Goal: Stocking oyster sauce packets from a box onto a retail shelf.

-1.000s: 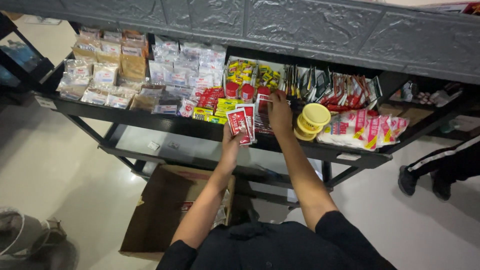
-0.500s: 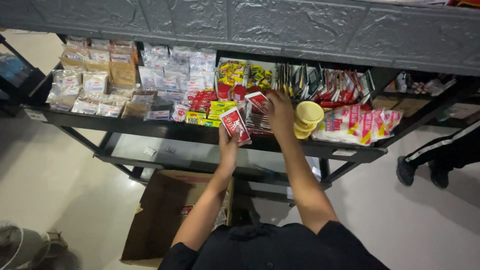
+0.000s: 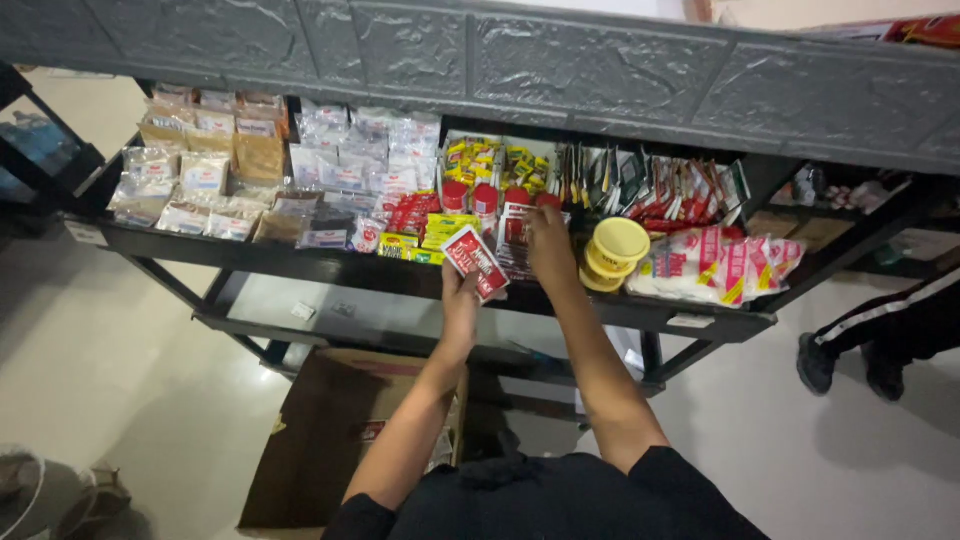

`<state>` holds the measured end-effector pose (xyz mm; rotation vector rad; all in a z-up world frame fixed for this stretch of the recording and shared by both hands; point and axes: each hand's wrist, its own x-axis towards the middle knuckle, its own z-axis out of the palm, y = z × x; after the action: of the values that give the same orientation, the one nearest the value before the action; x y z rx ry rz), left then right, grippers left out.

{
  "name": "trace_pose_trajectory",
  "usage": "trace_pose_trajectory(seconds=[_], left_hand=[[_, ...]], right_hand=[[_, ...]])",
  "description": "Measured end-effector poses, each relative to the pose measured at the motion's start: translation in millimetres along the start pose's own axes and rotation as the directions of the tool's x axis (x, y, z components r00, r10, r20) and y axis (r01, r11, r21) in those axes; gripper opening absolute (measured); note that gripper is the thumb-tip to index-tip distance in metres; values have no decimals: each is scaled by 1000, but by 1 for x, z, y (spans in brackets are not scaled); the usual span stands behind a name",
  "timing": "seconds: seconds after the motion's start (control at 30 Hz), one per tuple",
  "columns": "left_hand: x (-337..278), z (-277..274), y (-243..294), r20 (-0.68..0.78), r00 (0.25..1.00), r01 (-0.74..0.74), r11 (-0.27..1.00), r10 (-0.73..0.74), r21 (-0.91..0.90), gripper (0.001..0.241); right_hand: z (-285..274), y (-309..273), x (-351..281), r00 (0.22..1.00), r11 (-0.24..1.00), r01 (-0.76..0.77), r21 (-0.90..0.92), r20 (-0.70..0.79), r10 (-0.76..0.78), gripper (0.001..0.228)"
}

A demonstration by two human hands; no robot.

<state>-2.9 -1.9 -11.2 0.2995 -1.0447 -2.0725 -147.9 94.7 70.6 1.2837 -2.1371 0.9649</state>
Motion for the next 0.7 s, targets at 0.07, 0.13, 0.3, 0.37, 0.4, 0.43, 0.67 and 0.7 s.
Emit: trace_pose_trajectory(seconds=[0.07, 0.13, 0.3, 0.37, 0.4, 0.43, 0.67, 0.7], left_hand=[[6, -2, -8, 31, 997, -77, 997, 77, -8, 46], [10, 5, -6, 45, 995, -89, 996, 91, -25, 47], [25, 13, -11, 16, 1000, -25, 1000, 25, -2, 53], [40, 8, -18, 124, 979, -178, 977, 163, 120, 38], [43, 11, -10, 129, 979, -175, 977, 159, 118, 38], [46, 14, -1, 185, 967, -215, 954, 177, 211, 34], [62, 49, 14, 198, 944, -287, 953, 264, 97, 30], [63, 51, 18, 201, 943, -290, 952, 267, 97, 30]], right_hand=[[-7, -8, -3, 997, 985, -1, 170, -76, 14, 17], [-15, -20, -10, 985, 947, -136, 292, -66, 162, 10], [-15, -8, -30, 928, 734, -349, 583, 321, 186, 16], [-18, 5, -25, 978, 870, -204, 449, 124, 165, 10], [-26, 4, -20, 978, 871, -206, 446, 121, 170, 10], [-33, 3, -16, 973, 857, -223, 465, 165, 164, 12], [-44, -9, -9, 962, 906, -264, 331, 159, 223, 20], [-48, -14, -4, 963, 906, -262, 332, 156, 221, 20]])
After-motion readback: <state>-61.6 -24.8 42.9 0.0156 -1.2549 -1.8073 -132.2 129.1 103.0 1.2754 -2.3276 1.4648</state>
